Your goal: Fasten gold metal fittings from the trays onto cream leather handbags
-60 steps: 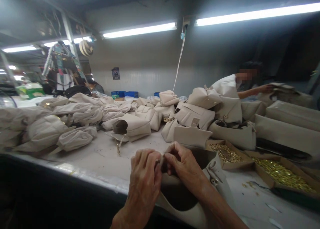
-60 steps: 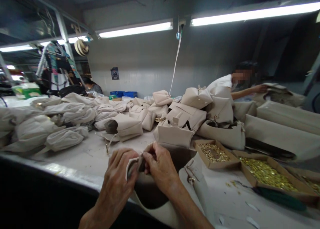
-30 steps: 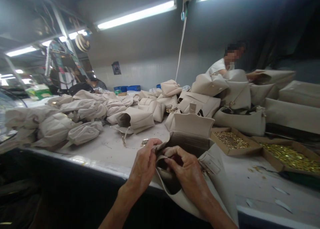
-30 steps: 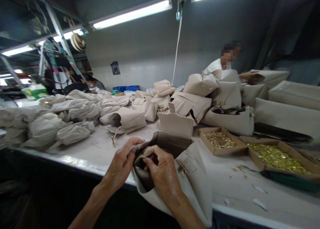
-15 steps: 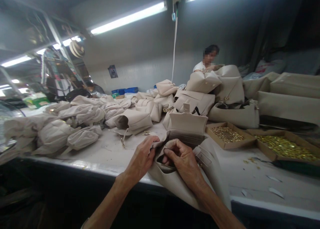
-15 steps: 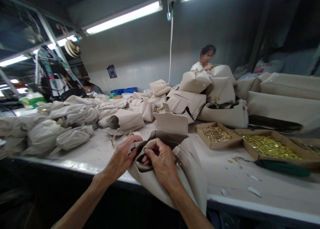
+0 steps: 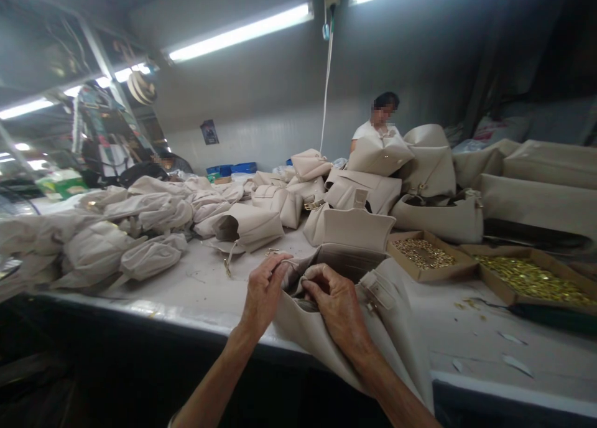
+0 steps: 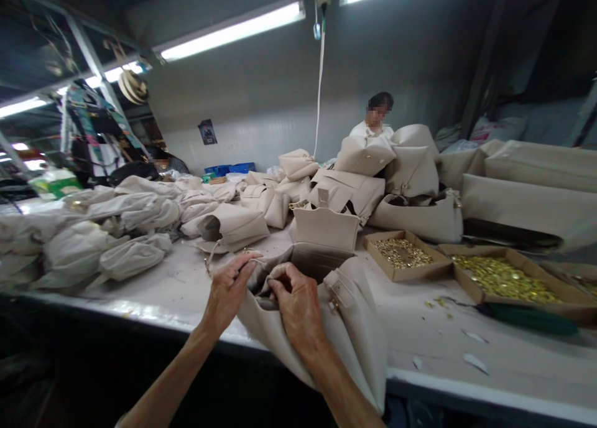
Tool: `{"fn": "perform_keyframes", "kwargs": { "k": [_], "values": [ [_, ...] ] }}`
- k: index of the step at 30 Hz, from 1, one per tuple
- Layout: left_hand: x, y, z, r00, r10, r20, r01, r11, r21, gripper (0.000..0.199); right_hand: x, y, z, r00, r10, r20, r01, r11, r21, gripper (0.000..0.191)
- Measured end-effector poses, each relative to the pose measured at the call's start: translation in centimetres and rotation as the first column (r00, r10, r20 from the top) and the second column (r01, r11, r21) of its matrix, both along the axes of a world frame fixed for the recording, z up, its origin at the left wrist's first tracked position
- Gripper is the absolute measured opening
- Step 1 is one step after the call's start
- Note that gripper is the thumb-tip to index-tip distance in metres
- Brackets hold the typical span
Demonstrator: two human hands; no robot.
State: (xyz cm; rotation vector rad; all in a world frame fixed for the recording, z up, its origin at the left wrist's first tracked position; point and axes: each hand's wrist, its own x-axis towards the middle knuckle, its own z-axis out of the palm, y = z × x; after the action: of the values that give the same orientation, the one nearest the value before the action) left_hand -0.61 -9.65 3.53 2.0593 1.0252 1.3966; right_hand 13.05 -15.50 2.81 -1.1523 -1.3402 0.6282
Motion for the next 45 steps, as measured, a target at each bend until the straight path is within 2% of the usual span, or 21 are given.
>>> {"fn": "perform_keyframes", "kwargs": {
  "k": [5,7,12,15,22,28,32,41,45],
  "values": [
    [0.5,-0.2,0.0,0.998,-0.033,0.058,0.034,0.999,-0.013,0.025,-0.9,0.5,-0.6,0.993,-0.093,0.074,0.081,0.987,0.142,0.01],
    [0.6,-0.1,-0.1,0.996,-0.053,0.078,0.053,0.999,-0.003,0.024,-1.2,0.9,-0.8,0.991,-0.106,0.077,0.093,0.983,0.159,0.01],
    [0.5,0.4,-0.5,0.988,-0.094,0.121,0.093,0.996,0.013,0.022,-1.5,1.8,-1.4,0.985,-0.156,0.07,0.149,0.984,0.099,0.01],
    [0.3,0.7,-0.6,0.986,-0.105,0.133,0.103,0.995,0.018,0.021,-1.5,2.0,-1.5,0.989,-0.142,0.05,0.137,0.986,0.101,0.01],
    [0.3,1.1,-0.5,0.982,-0.134,0.133,0.134,0.991,0.005,0.021,-1.7,1.9,-1.1,0.989,-0.145,0.041,0.14,0.985,0.098,0.012],
    [0.0,1.0,-0.4,0.979,-0.152,0.135,0.156,0.987,-0.022,0.02,-2.1,2.0,-0.9,0.984,-0.172,-0.041,0.173,0.985,0.002,0.011],
    [-0.1,0.9,-0.1,0.976,-0.171,0.134,0.174,0.985,-0.01,0.021,-2.1,2.2,-0.8,0.982,-0.189,-0.019,0.188,0.982,-0.017,0.012],
    [-0.4,0.8,-0.1,0.971,-0.211,0.113,0.211,0.977,0.018,0.02,-1.7,2.5,-0.7,0.982,-0.16,-0.098,0.148,0.982,-0.115,0.022],
    [-0.8,1.0,-0.1,0.968,-0.243,0.061,0.241,0.969,0.046,0.019,-1.9,2.5,-0.1,0.978,-0.202,-0.054,0.193,0.971,-0.141,0.025]
  ]
}}
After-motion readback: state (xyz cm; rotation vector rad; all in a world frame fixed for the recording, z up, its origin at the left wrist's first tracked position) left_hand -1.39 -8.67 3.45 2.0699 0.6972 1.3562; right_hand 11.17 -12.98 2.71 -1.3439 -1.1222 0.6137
